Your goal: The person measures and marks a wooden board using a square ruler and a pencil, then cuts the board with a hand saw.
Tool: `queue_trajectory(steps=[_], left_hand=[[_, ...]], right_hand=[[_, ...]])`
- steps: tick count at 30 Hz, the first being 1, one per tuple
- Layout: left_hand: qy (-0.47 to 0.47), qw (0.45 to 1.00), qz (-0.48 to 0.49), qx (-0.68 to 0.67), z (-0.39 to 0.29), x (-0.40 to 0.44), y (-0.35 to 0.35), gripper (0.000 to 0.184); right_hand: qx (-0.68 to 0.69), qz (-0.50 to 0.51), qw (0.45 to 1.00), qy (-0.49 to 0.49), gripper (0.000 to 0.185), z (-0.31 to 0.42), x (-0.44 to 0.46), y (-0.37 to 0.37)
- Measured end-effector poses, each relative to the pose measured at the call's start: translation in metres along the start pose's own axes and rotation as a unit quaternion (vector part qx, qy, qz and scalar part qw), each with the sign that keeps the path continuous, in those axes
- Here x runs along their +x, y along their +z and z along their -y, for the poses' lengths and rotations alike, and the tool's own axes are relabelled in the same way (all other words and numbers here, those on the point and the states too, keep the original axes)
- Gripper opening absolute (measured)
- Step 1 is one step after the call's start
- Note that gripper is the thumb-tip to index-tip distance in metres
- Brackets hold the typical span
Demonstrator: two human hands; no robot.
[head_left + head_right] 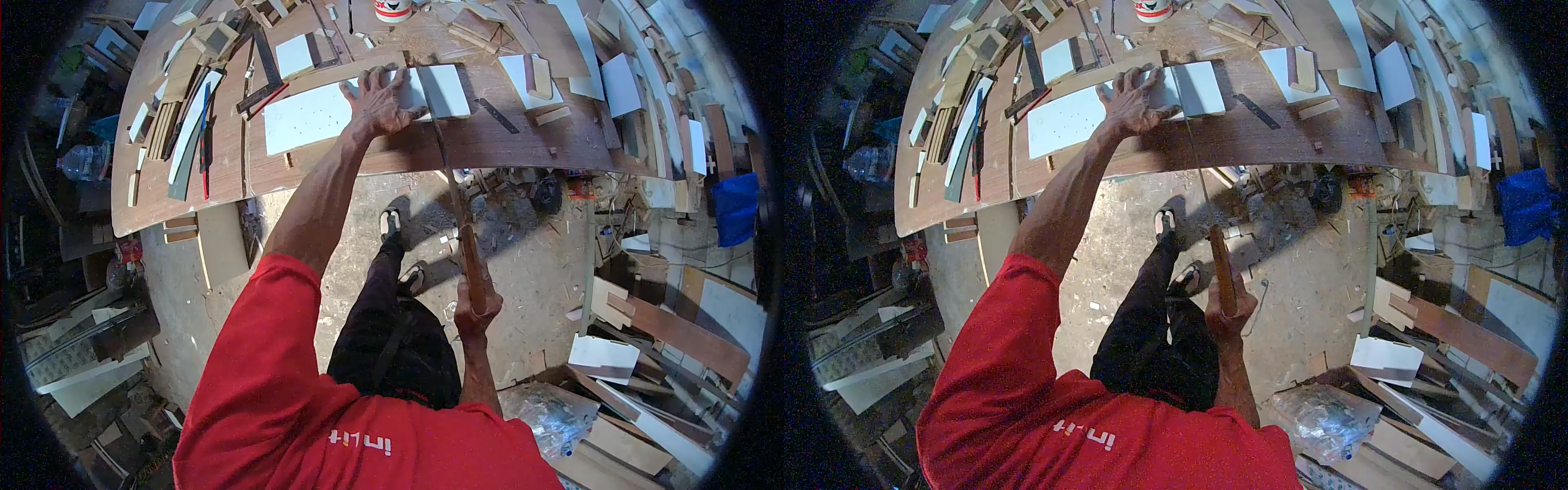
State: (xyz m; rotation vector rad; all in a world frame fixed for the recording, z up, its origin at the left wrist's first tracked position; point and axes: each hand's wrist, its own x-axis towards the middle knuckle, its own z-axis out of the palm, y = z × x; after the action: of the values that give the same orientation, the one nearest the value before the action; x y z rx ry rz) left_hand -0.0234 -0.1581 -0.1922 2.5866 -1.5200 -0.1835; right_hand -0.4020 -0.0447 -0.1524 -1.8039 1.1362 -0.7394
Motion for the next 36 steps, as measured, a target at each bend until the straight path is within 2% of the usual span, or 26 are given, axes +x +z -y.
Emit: queue_trajectory(steps=[4,10,12,17,19,22,25,27,31,34,36], left_hand=[[-0.008,1.000,0.008,0.005,0.000,0.001,0.002,0.090],[-0.001,1.000,-0.020,0.002,0.002,0.003,0.008,0.090],[-0.005,1.000,-0.013,0.010,-0.001,0.001,0.006,0.091],[-0.009,1.000,0.000,0.028,-0.001,0.001,0.001,0.092],[0.015,0.999,-0.028,-0.042,-0.001,-0.002,-0.001,0.095],[0.011,0.999,-0.018,-0.028,-0.001,-0.001,-0.002,0.095],[0.009,1.000,-0.004,-0.006,-0.001,-0.001,-0.003,0.095],[0.002,1.000,0.004,-0.007,-0.002,-0.002,-0.004,0.095],[-0.008,1.000,0.001,-0.015,-0.003,0.001,-0.005,0.097],[-0.009,0.999,-0.002,-0.033,-0.005,-0.001,-0.009,0.097],[-0.008,0.999,-0.003,-0.038,-0.006,-0.003,-0.011,0.097]], right_hand=[[-0.014,0.013,1.000,0.017,0.038,0.000,0.000,0.002],[0.012,-0.022,0.999,0.027,0.038,0.010,0.000,0.002],[-0.009,-0.025,0.999,-0.041,0.034,0.004,0.007,0.003],[-0.019,-0.043,0.998,-0.044,0.035,0.004,0.001,0.003],[-0.005,-0.049,0.998,-0.047,0.035,0.008,0.005,0.005],[-0.042,-0.020,0.999,-0.024,0.034,0.021,0.007,0.004],[-0.003,-0.042,0.999,-0.019,0.031,0.021,0.000,0.001],[0.027,0.000,0.998,0.063,0.039,0.022,-0.002,-0.003],[0.030,0.002,0.996,0.089,0.038,0.015,-0.003,-0.005],[0.008,-0.041,0.997,0.061,0.036,0.023,0.000,-0.005],[-0.025,-0.059,0.998,-0.003,0.033,0.026,0.017,-0.002]])
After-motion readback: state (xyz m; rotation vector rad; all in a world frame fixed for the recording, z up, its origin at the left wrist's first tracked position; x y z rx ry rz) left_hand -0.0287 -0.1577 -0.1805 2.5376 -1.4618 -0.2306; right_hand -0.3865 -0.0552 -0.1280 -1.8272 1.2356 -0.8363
